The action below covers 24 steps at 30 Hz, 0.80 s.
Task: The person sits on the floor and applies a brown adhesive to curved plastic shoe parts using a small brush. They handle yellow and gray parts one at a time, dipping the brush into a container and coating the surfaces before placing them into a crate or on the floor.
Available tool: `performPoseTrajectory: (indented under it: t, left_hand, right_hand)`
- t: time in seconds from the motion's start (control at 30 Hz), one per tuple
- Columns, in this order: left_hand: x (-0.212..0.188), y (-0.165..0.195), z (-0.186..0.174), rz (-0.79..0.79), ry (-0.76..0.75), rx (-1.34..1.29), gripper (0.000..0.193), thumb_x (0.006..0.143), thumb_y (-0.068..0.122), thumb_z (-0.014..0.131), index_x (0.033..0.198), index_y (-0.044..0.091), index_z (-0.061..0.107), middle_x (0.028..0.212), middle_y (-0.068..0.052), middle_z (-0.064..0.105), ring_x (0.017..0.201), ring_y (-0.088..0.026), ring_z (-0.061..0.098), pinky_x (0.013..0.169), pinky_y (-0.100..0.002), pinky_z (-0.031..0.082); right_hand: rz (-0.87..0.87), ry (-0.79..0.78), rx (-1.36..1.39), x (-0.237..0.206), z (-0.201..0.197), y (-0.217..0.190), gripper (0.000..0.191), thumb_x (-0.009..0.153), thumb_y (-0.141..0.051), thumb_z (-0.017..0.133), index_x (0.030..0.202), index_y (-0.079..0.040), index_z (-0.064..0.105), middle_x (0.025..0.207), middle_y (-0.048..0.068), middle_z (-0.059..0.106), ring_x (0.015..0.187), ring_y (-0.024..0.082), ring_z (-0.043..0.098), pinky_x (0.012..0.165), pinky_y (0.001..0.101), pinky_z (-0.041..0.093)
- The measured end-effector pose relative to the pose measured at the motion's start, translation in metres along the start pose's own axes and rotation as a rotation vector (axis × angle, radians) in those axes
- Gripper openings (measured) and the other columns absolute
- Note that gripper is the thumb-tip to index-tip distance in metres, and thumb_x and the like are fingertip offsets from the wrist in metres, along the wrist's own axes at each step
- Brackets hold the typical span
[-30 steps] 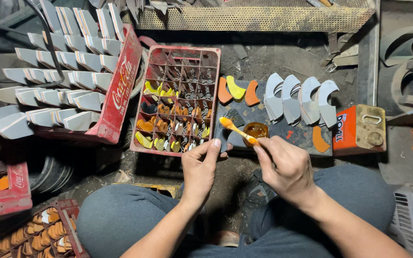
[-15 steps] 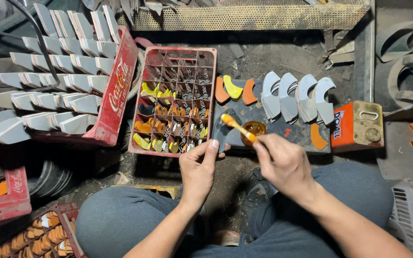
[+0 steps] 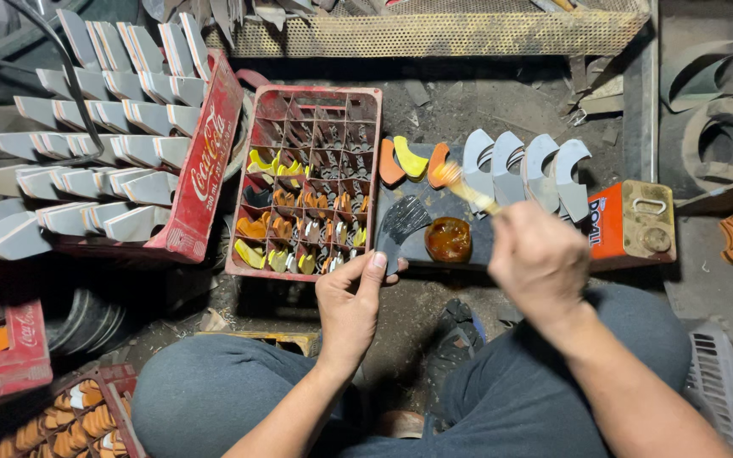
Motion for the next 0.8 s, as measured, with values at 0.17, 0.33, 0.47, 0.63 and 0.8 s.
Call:
performPoseTrajectory:
  t: [0.17,0.33,0.47,0.63,0.8]
  left_hand:
    - [0.006,-0.008,0.002,-0.053,-0.034,-0.1,0.029,0.101,0.021,0.063,0.103,-0.001,0.081,0.093,-0.006,0.081,0.08,-0.008,0.069,0.078,-0.025,0.055]
    - [0.004,-0.026,0.011,-0.221,-0.051,-0.464,0.031,0.1,0.028,0.061,0.109,0.003,0.078,0.103,-0.005,0.079,0.09,-0.008,0.069,0.084,-0.026,0.053]
    - [0.007,-0.03,0.022,-0.068,-0.028,-0.64,0.023,0.11,0.022,0.064,0.103,0.002,0.074,0.097,0.0,0.071,0.089,-0.007,0.057,0.085,-0.026,0.047]
    - [-0.001,-0.059,0.031,-0.169,-0.037,-0.661,0.025,0.106,0.024,0.059,0.098,0.004,0.072,0.091,0.002,0.069,0.084,-0.006,0.056,0.079,-0.025,0.045]
    - [0.003,-0.055,0.024,0.0,-0.03,-0.176,0.034,0.118,0.025,0.051,0.115,-0.005,0.065,0.112,-0.005,0.057,0.108,-0.013,0.051,0.096,-0.031,0.039]
  right_hand:
    - [0.219,0.269,0.266,-0.003,-0.024,0.035,0.012,0.108,-0.001,0.066,0.111,0.0,0.055,0.088,0.01,0.06,0.069,0.019,0.06,0.063,0.0322,0.047]
    - [0.671,-0.013,1.316,-0.011,0.003,0.004,0.011,0.098,-0.008,0.06,0.107,-0.007,0.054,0.059,-0.004,0.045,0.04,0.002,0.037,0.034,0.0224,0.028]
    - [0.933,-0.303,1.518,-0.026,0.041,-0.05,0.018,0.095,-0.016,0.064,0.105,0.0,0.064,0.055,-0.006,0.043,0.037,0.004,0.034,0.033,0.0236,0.024]
    - [0.822,-0.229,1.474,-0.046,0.082,-0.065,0.018,0.098,-0.017,0.068,0.101,0.0,0.064,0.06,-0.008,0.049,0.045,0.002,0.038,0.04,0.0227,0.027]
    - [0.702,-0.244,1.272,-0.046,0.093,-0.043,0.015,0.097,-0.018,0.069,0.095,-0.003,0.068,0.061,-0.008,0.05,0.05,0.0,0.04,0.044,0.0216,0.029]
Point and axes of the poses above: each hand's wrist, its own x-axis towards the middle knuckle, its own z-axis out of the palm, y = z × x, the point moved 4 cm from there along x, towards the middle knuckle
